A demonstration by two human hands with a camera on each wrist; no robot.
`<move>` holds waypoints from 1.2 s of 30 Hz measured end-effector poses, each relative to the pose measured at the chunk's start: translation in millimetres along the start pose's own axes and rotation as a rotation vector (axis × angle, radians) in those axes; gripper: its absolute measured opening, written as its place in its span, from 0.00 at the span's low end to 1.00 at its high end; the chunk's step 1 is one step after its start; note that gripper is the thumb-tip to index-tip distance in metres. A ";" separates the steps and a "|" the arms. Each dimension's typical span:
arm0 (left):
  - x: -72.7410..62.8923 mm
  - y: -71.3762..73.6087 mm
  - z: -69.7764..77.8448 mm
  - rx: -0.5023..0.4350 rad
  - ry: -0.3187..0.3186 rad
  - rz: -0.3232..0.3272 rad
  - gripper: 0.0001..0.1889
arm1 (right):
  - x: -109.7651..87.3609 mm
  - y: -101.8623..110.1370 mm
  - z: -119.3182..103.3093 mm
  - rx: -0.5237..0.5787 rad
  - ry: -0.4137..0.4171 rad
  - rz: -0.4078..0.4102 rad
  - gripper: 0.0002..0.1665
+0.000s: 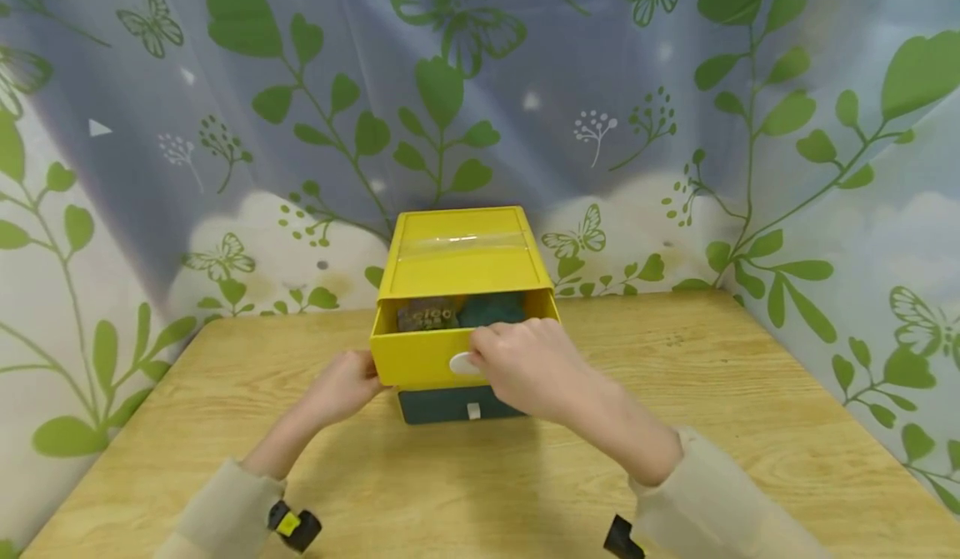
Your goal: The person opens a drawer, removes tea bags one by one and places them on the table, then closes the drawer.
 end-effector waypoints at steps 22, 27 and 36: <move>0.7 1.4 -1.2 0.004 -0.008 -0.006 0.04 | -14.5 20.9 -33.5 -0.001 0.108 0.097 0.24; 2.3 1.1 -0.7 0.009 -0.011 -0.007 0.04 | -17.3 21.8 -37.2 -0.001 0.121 0.110 0.27; 0.4 3.0 0.8 0.010 -0.025 -0.008 0.02 | -18.9 23.5 -45.3 -0.014 0.144 0.131 0.26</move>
Point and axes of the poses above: each hand's wrist, its own x-axis towards the middle knuckle, its own y-axis out of the back of the hand, z = x × y, the point moved 3 cm from there along x, towards the middle knuckle, and after that the axes turned 4 degrees about -z, right-handed, at the moved point
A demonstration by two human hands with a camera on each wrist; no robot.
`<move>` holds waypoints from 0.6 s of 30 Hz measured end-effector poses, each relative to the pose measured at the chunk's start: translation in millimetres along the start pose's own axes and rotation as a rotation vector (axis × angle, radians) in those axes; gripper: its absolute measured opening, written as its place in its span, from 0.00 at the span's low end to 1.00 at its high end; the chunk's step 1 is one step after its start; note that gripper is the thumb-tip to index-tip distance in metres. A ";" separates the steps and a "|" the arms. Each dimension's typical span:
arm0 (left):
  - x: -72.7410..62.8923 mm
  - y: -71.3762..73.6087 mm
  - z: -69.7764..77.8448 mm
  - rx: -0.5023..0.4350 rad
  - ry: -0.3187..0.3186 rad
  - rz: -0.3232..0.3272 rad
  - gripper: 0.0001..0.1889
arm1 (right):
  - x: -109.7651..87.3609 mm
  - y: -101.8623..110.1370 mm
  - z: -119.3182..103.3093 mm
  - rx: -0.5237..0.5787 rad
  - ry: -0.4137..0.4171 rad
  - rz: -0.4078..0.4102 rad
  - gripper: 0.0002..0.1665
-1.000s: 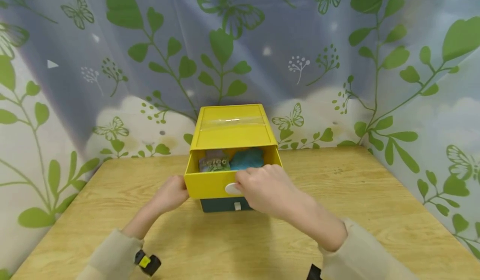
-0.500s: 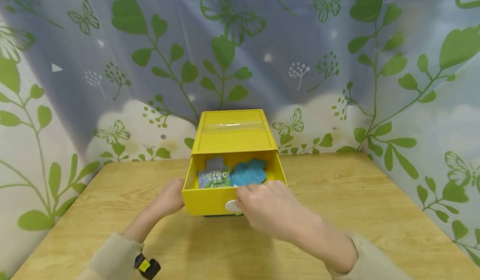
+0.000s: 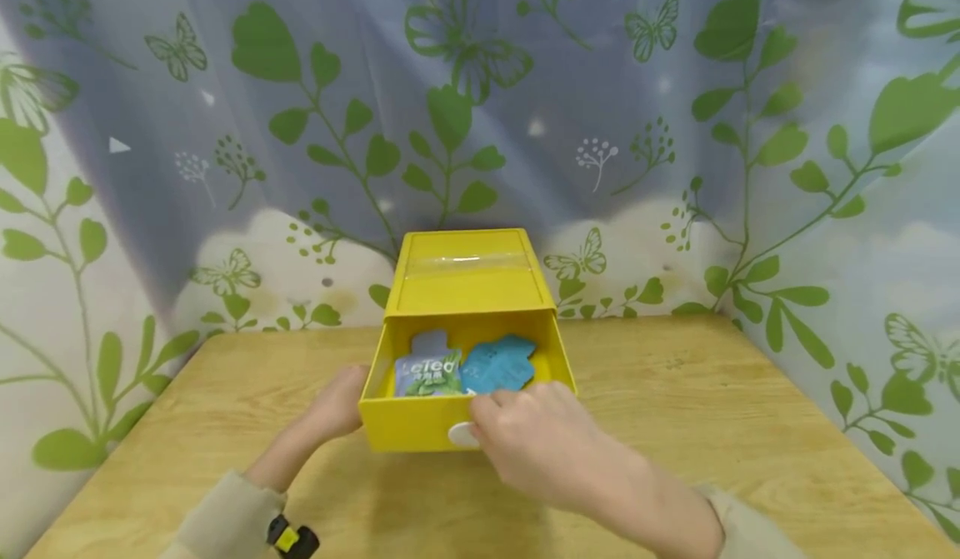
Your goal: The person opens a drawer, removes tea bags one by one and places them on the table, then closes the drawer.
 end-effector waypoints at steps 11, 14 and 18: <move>0.5 0.7 -0.6 0.024 -0.040 0.019 0.04 | -3.7 3.1 -8.2 0.013 0.010 -0.031 0.26; 0.1 0.3 0.0 0.026 -0.051 0.016 0.04 | -5.1 2.5 -10.4 0.033 0.005 -0.034 0.25; -0.5 -0.3 -0.4 0.022 -0.073 0.021 0.03 | -6.1 2.0 -12.9 0.042 0.012 -0.017 0.24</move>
Point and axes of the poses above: each hand's wrist, its own x-axis towards the middle knuckle, its own y-axis out of the back of the hand, z = x × y, the point moved 3 cm from there along x, towards the middle knuckle, and after that the axes turned 4 degrees about -z, right-handed, at the moved point
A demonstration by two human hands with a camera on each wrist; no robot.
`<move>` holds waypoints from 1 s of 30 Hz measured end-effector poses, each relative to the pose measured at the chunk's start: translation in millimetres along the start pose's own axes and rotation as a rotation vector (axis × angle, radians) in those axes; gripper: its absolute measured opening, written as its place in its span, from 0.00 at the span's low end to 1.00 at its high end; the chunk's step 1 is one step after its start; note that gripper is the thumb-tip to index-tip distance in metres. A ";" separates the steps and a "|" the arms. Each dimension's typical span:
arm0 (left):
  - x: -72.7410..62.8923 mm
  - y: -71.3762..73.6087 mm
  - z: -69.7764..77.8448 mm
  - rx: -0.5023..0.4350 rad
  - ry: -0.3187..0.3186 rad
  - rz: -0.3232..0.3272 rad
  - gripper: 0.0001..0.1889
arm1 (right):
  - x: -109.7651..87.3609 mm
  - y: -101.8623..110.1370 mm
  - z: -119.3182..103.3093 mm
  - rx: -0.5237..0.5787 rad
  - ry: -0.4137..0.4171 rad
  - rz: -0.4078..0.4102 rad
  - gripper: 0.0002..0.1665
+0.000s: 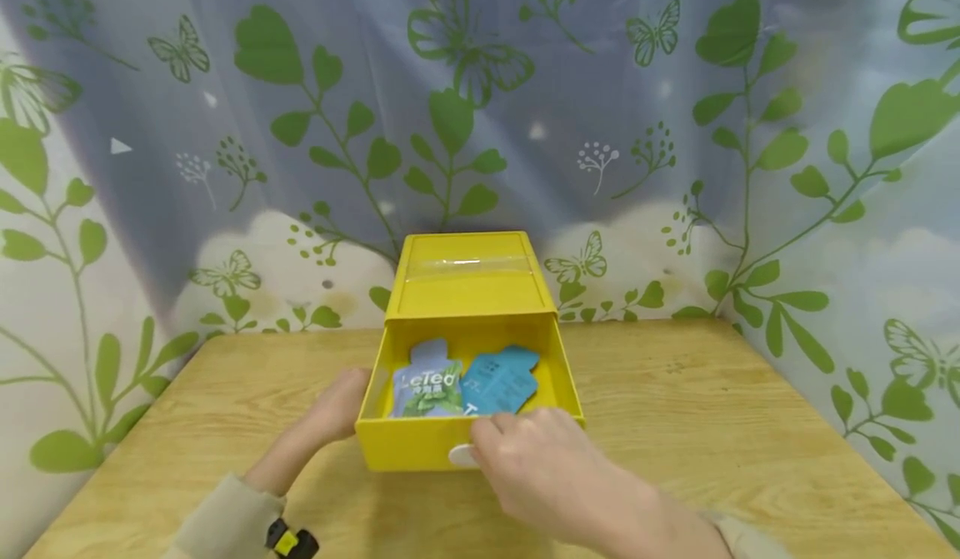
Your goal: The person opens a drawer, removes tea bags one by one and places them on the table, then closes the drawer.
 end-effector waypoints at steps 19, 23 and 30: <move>-1.8 -2.8 -1.4 0.012 0.030 0.002 0.06 | -10.3 -1.4 -12.7 0.054 0.059 -0.017 0.21; -1.7 -3.3 -1.6 0.014 0.036 -0.001 0.07 | -13.6 -1.9 -14.4 0.088 0.033 -0.057 0.19; -0.7 -2.1 -0.5 0.013 0.044 -0.009 0.07 | -16.2 -1.2 -16.7 0.069 -0.011 -0.072 0.25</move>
Point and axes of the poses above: each hand's wrist, its own x-axis towards the middle knuckle, its own y-axis out of the back of the hand, z = x × y, the point moved 3 cm from there along x, towards the middle knuckle, and after that the axes turned 4 degrees about -z, right-handed, at the moved point
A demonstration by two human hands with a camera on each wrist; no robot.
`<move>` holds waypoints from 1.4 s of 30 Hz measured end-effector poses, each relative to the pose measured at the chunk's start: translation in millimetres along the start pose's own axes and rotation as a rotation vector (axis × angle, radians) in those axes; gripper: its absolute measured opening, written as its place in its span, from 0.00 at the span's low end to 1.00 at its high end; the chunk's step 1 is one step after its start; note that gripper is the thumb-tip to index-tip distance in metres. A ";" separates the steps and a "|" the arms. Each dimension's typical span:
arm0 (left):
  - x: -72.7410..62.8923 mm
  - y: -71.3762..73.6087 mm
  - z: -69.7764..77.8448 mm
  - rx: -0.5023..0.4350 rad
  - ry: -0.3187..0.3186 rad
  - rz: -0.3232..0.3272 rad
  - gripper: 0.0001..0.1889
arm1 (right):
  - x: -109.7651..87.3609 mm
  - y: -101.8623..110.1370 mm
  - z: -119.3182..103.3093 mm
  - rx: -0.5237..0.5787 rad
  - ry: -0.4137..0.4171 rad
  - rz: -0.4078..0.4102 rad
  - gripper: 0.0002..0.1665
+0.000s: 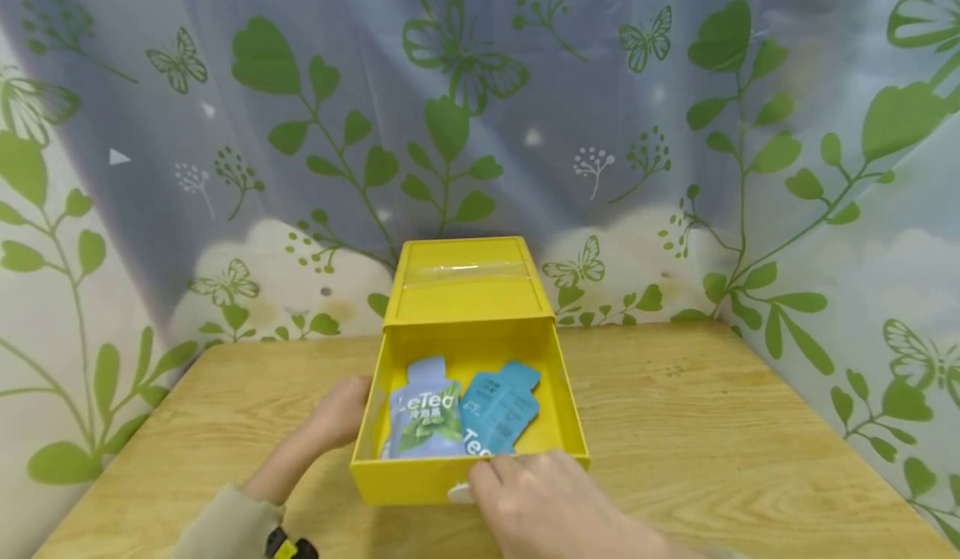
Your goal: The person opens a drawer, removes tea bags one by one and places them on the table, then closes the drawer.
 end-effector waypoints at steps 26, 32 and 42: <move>-1.1 -0.8 -1.6 0.006 0.031 0.018 0.05 | 73.8 59.0 88.2 0.179 -0.139 -0.289 0.04; -0.3 -0.8 -3.0 0.004 0.028 0.012 0.06 | 102.5 43.3 104.5 0.203 -0.134 -0.445 0.04; -1.0 -0.5 -1.8 0.004 0.029 0.002 0.07 | 123.0 9.9 107.5 0.163 -0.049 -0.653 0.06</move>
Point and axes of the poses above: each hand's wrist, its own x-axis towards the middle knuckle, its own y-axis out of the back of the hand, z = x × y, the point moved 3 cm from there along x, towards the middle knuckle, and after that the axes turned 4 degrees about -z, right-handed, at the moved point
